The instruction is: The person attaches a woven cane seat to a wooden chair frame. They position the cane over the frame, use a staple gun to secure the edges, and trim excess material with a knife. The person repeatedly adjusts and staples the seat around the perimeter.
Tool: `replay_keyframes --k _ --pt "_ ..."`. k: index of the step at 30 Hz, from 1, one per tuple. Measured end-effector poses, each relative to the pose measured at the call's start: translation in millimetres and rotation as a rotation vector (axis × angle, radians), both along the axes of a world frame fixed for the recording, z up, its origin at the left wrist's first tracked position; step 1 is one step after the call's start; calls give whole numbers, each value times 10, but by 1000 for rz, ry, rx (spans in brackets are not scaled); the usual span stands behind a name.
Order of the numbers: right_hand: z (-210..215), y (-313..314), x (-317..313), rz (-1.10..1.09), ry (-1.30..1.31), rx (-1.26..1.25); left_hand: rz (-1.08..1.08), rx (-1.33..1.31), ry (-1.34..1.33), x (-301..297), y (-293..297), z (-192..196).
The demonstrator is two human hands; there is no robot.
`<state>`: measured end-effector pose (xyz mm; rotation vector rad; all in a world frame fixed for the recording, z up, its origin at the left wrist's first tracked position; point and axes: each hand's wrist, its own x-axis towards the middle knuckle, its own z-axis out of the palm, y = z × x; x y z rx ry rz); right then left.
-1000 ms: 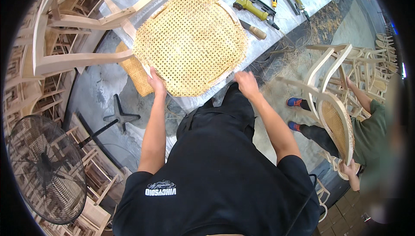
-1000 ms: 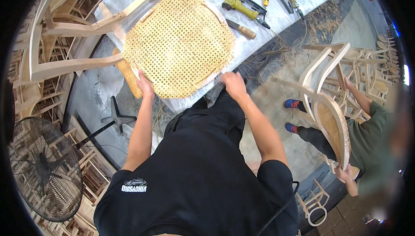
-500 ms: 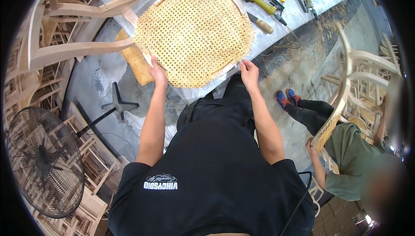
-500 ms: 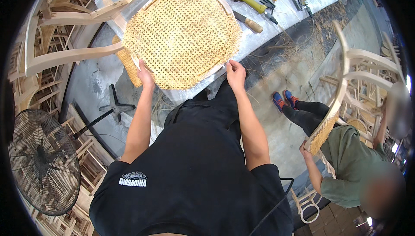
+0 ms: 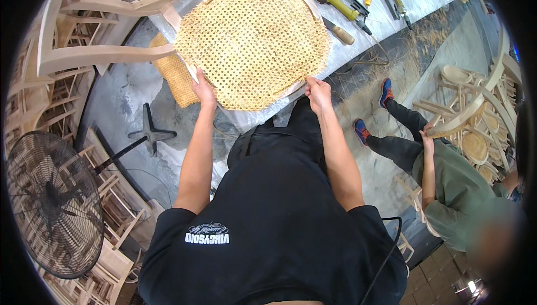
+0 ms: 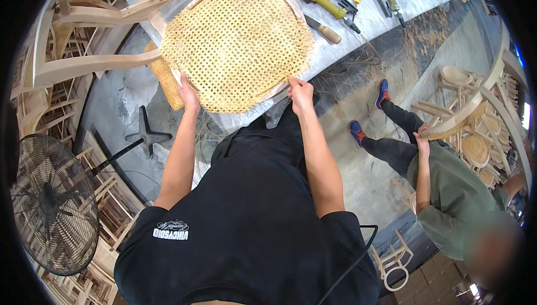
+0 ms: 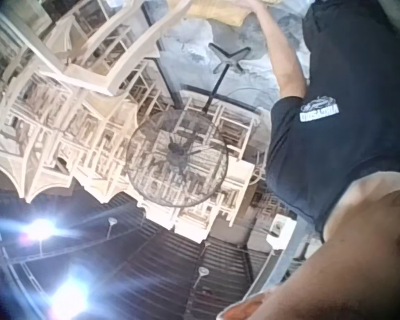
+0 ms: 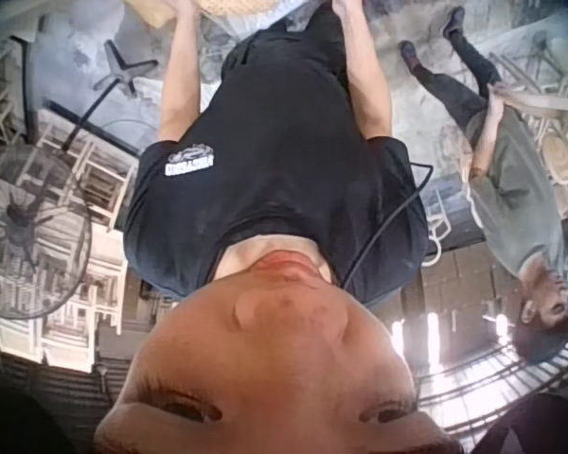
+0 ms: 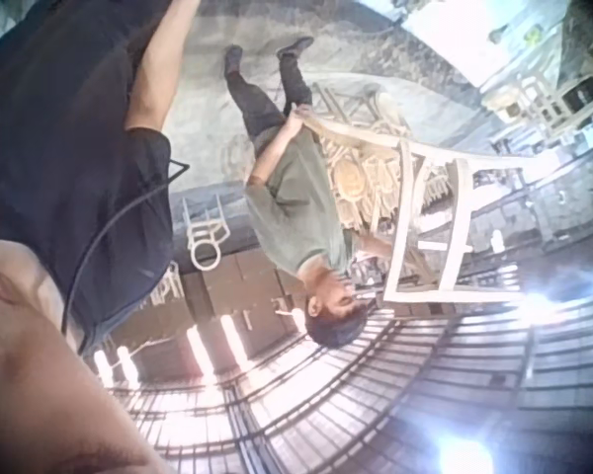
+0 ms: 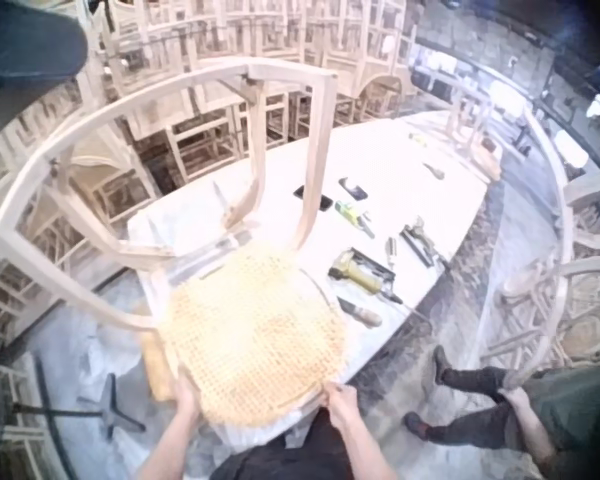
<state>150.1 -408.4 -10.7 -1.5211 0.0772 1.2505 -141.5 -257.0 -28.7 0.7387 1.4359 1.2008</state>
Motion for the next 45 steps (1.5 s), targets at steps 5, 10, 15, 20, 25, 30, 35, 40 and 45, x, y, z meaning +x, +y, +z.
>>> replay_keyframes --k 5,10,15,20,25,30,35,40,45 --pt "23 48 -25 -93 174 -9 -24 -9 -37 -23 -18 10" --pt "54 71 34 -73 199 -38 -32 -12 -50 -21 -21 13" --pt "-4 49 86 -215 439 4 -14 21 -57 22 0 10" --pt "10 46 -175 -403 348 72 3 25 -100 -39 1 -35" --pt "40 -58 -196 -36 -312 41 -9 -14 -32 49 -43 9" --pt "54 85 -163 193 -752 -56 -27 -20 -31 -11 -6 31" --pt "159 108 -132 362 -1120 -148 -15 -34 -21 -1 -17 55" --pt "279 136 -28 548 -1230 -168 33 -13 -77 -8 -5 46" --pt "378 162 33 628 -1221 -148 5 -11 -32 -33 -13 22"
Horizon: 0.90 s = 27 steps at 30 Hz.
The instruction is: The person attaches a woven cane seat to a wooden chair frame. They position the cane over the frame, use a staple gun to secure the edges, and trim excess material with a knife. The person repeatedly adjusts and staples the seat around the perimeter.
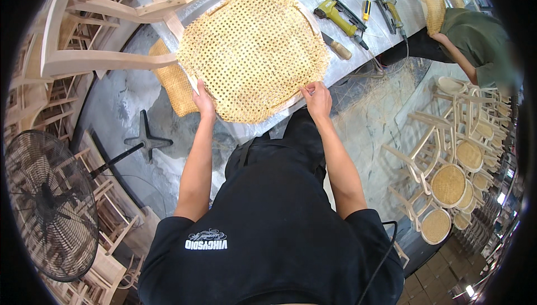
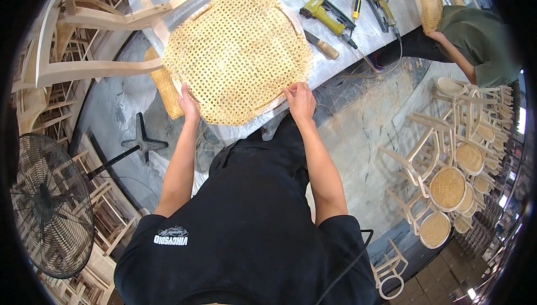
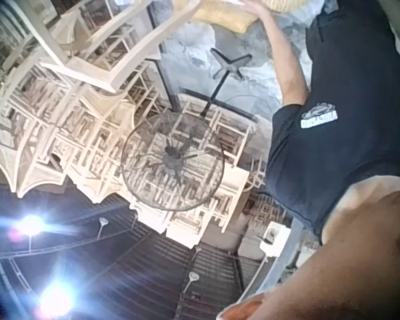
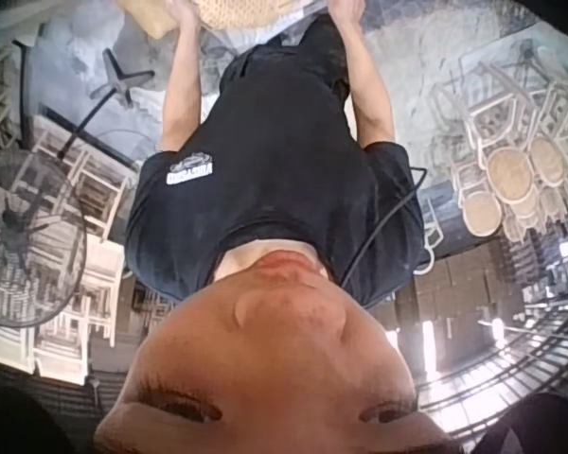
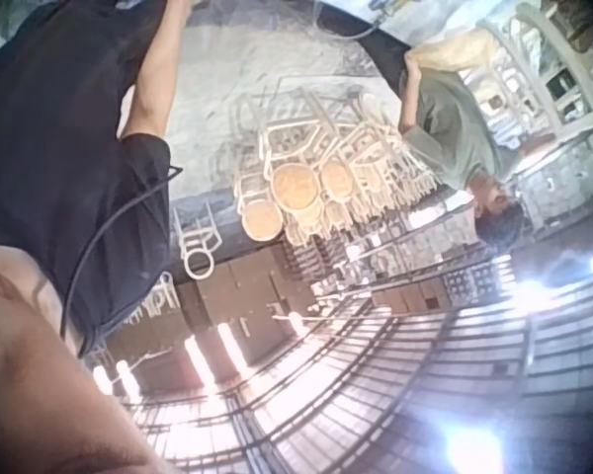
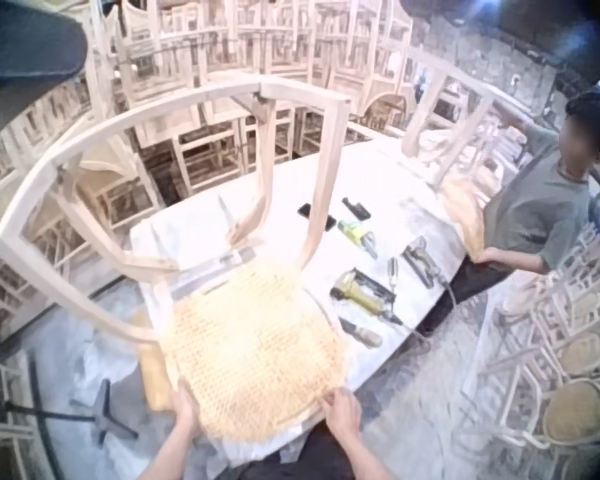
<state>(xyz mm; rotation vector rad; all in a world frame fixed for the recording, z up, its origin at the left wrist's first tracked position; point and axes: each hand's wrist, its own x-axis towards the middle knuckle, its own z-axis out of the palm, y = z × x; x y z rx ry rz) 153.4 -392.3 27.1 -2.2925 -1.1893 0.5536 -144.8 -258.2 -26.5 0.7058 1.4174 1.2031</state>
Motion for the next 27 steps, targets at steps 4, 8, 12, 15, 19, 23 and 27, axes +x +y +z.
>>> replay_keyframes --k 4,8,12,15,19,23,27 --pt "-24 -63 108 113 -43 83 -14 31 -24 81 -5 46" --pt "-63 -109 122 179 -74 123 -8 16 13 131 -46 77" --pt "-171 -60 3 195 -100 123 24 137 -79 -80 25 21" --pt "-162 -73 49 155 -101 158 25 57 -2 36 11 -21" --pt "-175 -77 60 123 -135 191 -9 -20 14 73 3 58" --pt "-214 -94 6 118 -142 164 12 10 72 36 9 133" --pt "-198 -95 96 159 -214 189 -2 -49 36 98 29 92"
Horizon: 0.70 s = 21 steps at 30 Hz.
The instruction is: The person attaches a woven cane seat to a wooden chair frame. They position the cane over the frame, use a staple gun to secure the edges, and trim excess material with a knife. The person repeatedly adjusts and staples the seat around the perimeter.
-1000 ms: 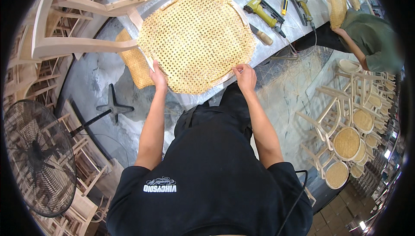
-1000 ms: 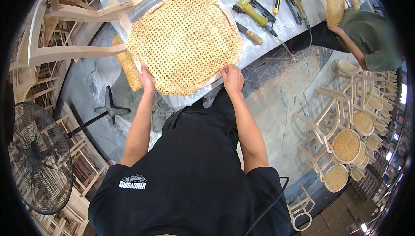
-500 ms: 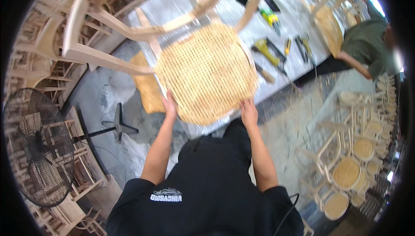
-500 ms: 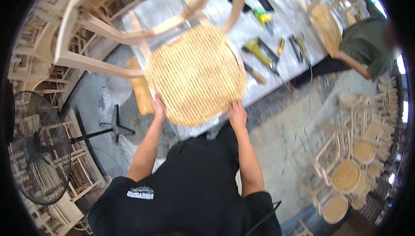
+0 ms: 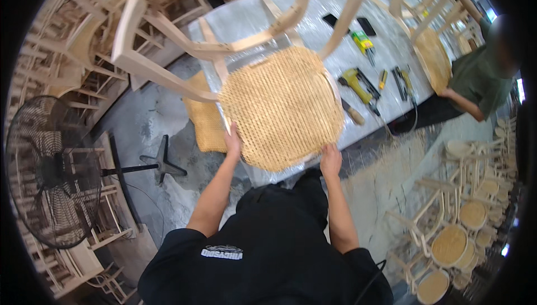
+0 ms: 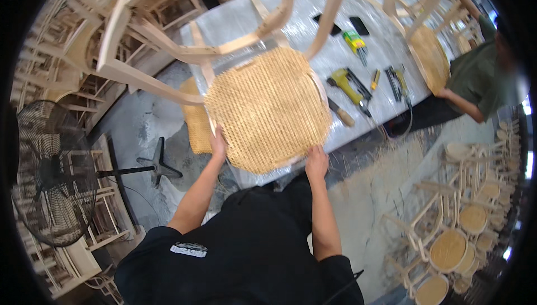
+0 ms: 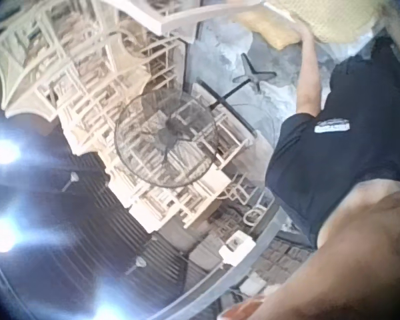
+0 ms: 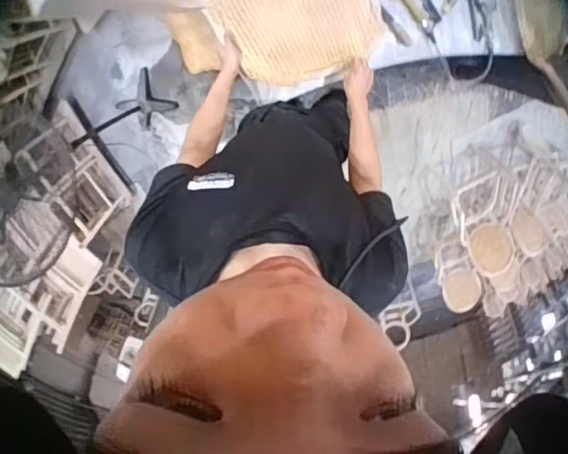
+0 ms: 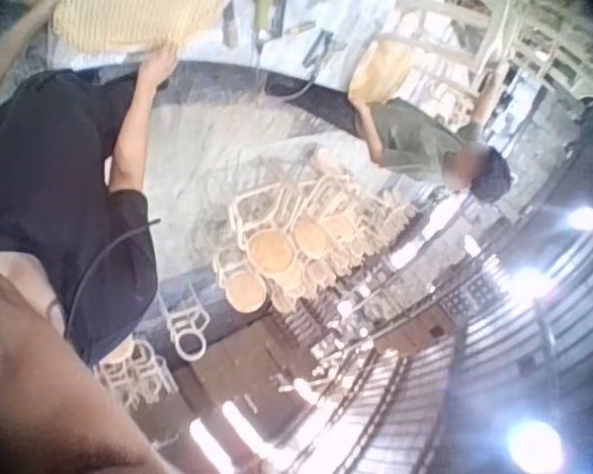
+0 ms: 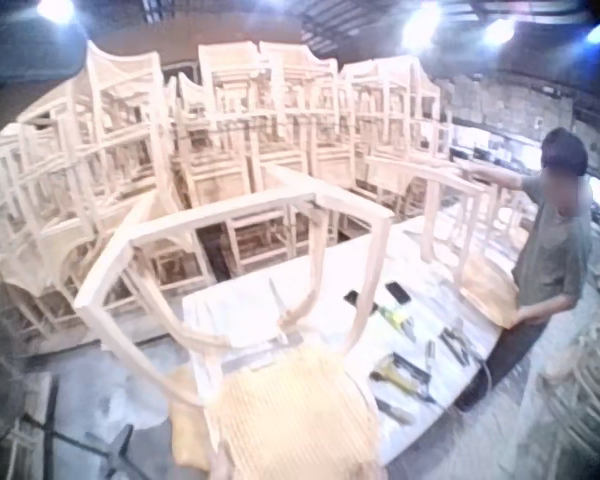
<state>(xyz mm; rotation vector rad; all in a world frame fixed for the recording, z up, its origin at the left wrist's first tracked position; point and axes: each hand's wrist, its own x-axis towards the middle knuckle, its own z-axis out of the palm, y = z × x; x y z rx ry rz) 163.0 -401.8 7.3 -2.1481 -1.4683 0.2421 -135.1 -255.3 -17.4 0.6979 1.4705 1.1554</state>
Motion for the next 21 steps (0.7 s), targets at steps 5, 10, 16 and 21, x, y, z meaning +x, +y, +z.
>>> replay_keyframes --k 5,10,16,21 --pt "42 35 -42 -31 34 -78 -41 19 76 -59 10 -30" --pt "134 4 -99 55 144 49 -29 4 30 -85 -43 -26" --pt "100 45 -35 -4 388 148 -16 -4 4 -61 -51 -44" --pt "-7 66 -119 -173 369 174 -14 1 -35 -15 -28 -61"
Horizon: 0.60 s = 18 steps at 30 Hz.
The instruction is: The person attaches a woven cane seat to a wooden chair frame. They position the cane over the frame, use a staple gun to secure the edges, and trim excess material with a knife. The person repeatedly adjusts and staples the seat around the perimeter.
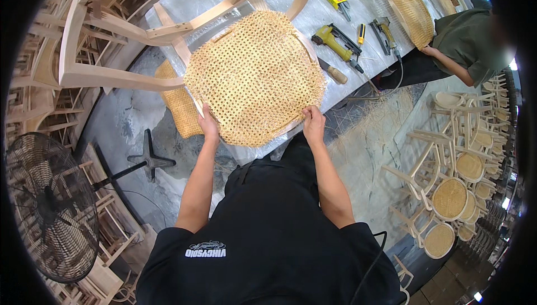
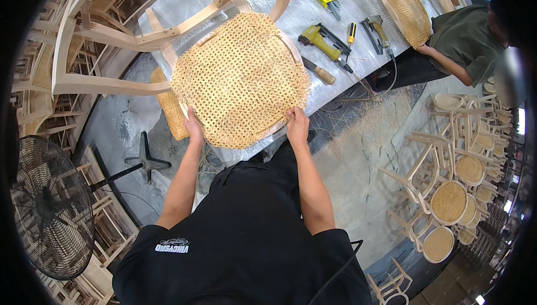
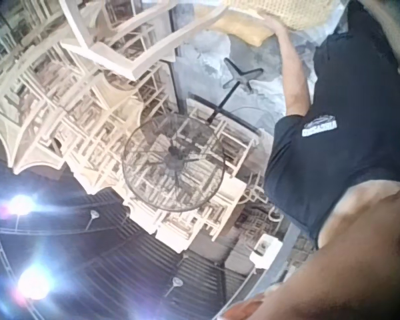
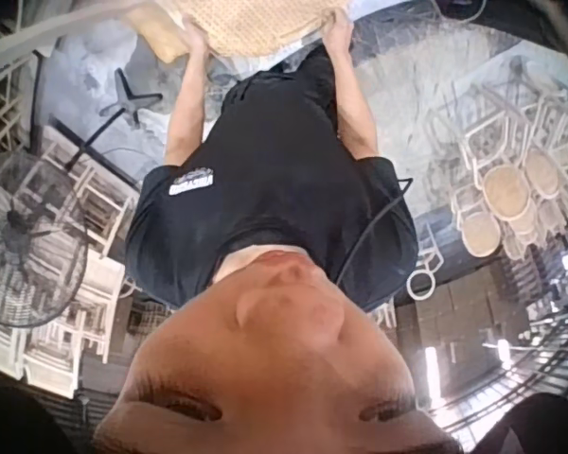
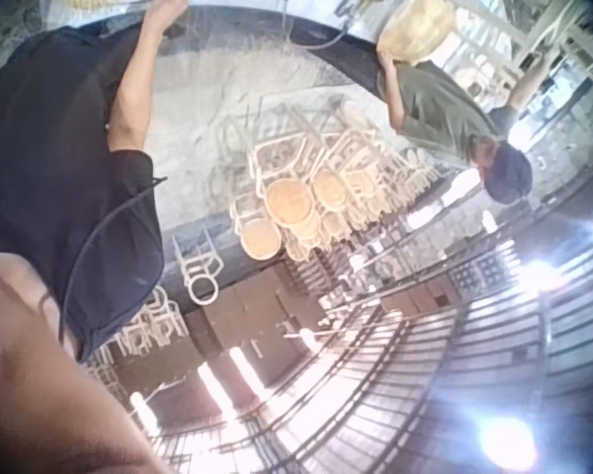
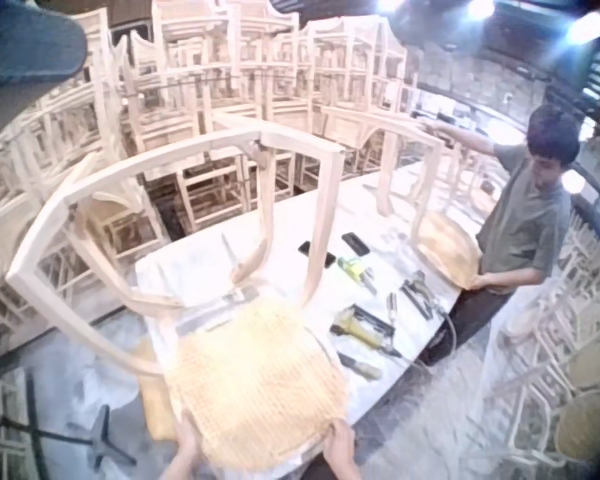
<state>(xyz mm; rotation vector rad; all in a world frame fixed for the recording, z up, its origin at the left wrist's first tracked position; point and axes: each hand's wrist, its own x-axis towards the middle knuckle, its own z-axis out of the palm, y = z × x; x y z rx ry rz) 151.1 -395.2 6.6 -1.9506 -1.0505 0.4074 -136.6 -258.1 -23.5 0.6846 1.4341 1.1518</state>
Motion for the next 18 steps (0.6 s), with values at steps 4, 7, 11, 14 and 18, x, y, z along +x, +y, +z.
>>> replay_keyframes --k 4,7,11,14,18 --pt "-9 6 -120 -9 42 57 26 83 15 -170 27 -68" --pt "-49 -13 -76 -18 48 88 -2 25 3 -140 44 -98" --pt "-275 -461 -107 19 -32 -121 -47 -72 69 50 41 35" --pt "-467 -1199 -377 5 136 -263 76 104 73 -57 -1 -17" --pt "-393 -1726 -72 -155 265 -560 54 116 47 -135 -38 -152"
